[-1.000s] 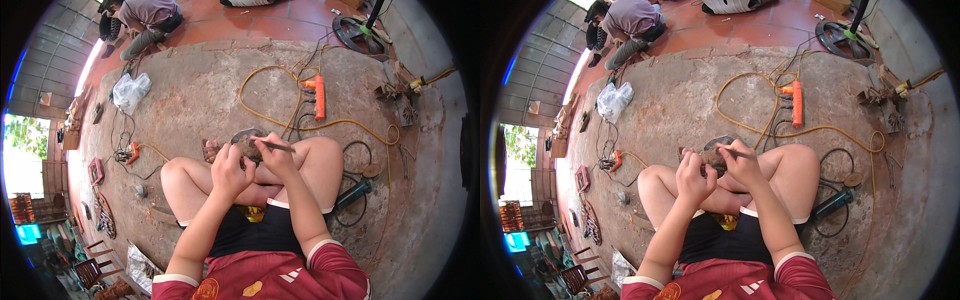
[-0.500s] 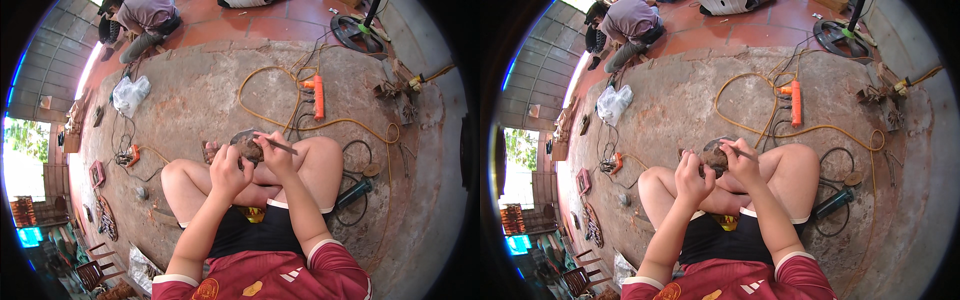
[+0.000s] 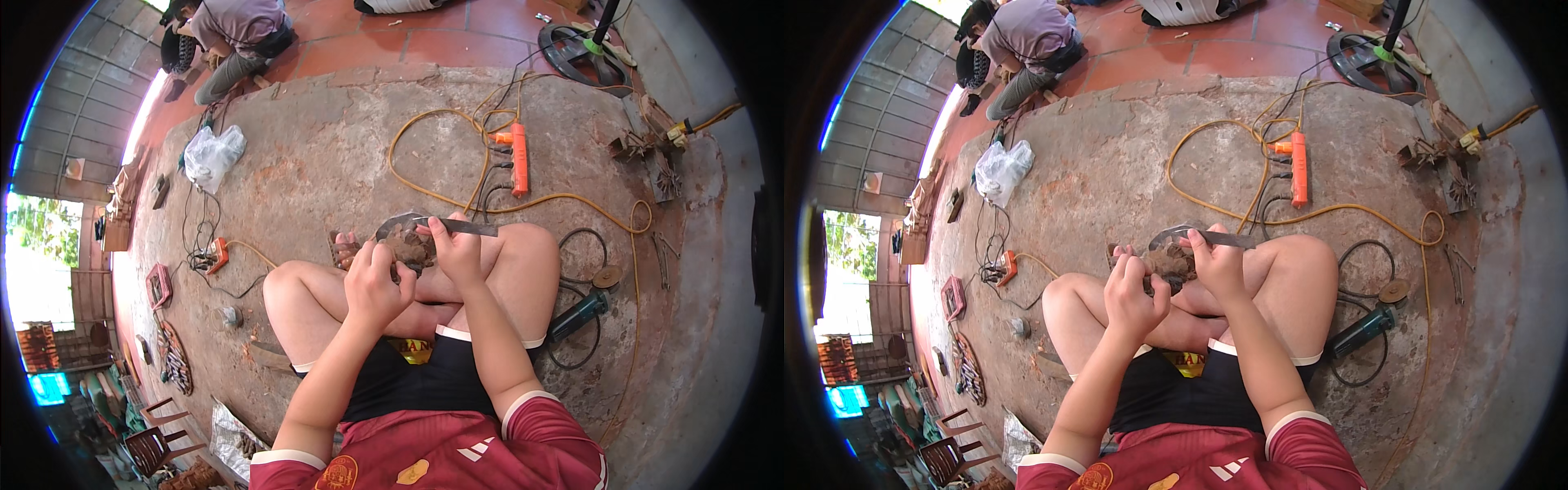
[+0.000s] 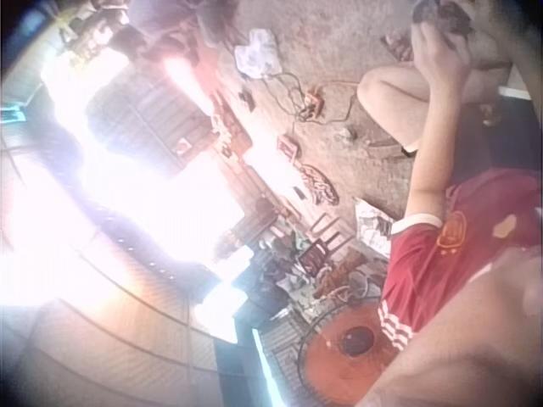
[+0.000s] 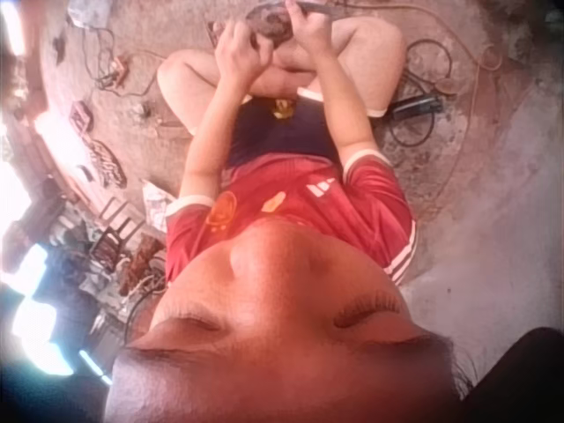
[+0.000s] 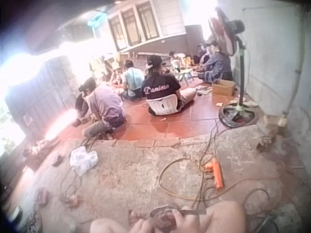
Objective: The person sits cross-legged on the floor and carves a piece of wood using a small knife. They hold the wood in their left hand and carefully shape it with the knife in their right hand, rotating the object to work on different sides.
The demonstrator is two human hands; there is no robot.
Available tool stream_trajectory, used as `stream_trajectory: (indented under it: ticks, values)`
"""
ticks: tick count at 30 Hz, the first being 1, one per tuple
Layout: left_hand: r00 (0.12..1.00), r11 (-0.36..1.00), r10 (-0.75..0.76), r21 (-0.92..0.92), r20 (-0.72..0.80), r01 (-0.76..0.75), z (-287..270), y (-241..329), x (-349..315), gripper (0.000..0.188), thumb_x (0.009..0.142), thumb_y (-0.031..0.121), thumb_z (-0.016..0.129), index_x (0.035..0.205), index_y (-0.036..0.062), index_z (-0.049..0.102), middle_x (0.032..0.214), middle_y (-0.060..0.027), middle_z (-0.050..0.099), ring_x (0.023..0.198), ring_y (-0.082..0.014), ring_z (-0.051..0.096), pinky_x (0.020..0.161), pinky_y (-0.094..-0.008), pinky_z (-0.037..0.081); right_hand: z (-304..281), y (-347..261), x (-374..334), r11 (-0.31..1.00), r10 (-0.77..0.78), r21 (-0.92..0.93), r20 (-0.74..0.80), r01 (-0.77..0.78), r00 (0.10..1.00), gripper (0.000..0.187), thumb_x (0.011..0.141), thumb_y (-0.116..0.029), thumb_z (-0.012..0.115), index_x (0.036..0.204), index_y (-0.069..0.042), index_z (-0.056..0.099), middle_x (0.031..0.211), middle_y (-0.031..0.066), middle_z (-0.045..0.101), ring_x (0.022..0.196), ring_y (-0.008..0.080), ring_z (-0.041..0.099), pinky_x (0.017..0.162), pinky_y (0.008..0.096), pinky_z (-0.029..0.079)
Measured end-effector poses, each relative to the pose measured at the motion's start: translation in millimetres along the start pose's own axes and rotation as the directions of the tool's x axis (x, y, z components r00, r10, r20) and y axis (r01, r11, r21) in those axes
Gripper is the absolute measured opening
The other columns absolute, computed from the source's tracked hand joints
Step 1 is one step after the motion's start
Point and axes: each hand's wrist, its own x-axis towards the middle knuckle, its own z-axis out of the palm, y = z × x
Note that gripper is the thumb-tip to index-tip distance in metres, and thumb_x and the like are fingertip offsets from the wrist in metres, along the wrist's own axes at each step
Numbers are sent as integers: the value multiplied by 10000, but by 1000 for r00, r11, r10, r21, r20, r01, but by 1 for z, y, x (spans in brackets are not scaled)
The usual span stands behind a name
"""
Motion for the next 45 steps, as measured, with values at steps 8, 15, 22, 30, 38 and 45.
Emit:
stream_trajectory:
  ticks: [8,15,22,30,38,45]
  values:
    - [1000,1000,4,-1,-11,-4,0,-1,-2,160,708,64,616,783,32,478,767,-153,515,705,-352,571,632,-415,505,-3,-22,-3,980,114,-180,180,-81,977,239,929,-195,708,809,7,664,684,-12,586,604,44,487,524,235,378]
    - [1000,1000,-12,-11,4,12,-1,2,-3,168,705,61,621,783,36,474,766,-150,508,697,-349,568,622,-417,497,-1,-10,-2,994,102,34,-15,-101,995,281,932,-209,698,770,-7,590,719,31,658,643,50,529,549,246,425]
    - [1000,1000,-10,7,-6,10,1,-1,-2,164,706,53,620,784,40,476,751,-147,501,688,-349,565,616,-417,493,-9,-13,-1,968,161,-220,181,-120,970,263,944,-184,676,771,-30,552,667,-21,548,628,48,454,544,245,376]
    - [1000,1000,-8,4,-21,8,1,-3,0,161,708,53,621,791,42,484,752,-148,508,684,-349,563,621,-419,493,1,-7,-1,974,195,127,-25,-190,981,232,963,-144,645,785,-19,563,760,8,613,741,73,573,622,261,459]
    - [999,997,-51,-56,0,51,-9,-20,11,118,733,52,599,771,32,490,744,-151,515,688,-358,558,632,-440,479,-26,-15,19,929,283,203,150,-309,947,169,950,-168,668,1002,-8,684,1094,94,713,895,94,617,760,247,489]
    - [989,982,-133,-123,69,141,-40,-69,26,69,772,47,550,778,-1,500,741,-179,513,680,-362,542,630,-426,457,-13,1,16,924,202,238,363,-300,910,125,936,-146,692,903,-49,620,1177,118,674,934,89,597,794,253,486]
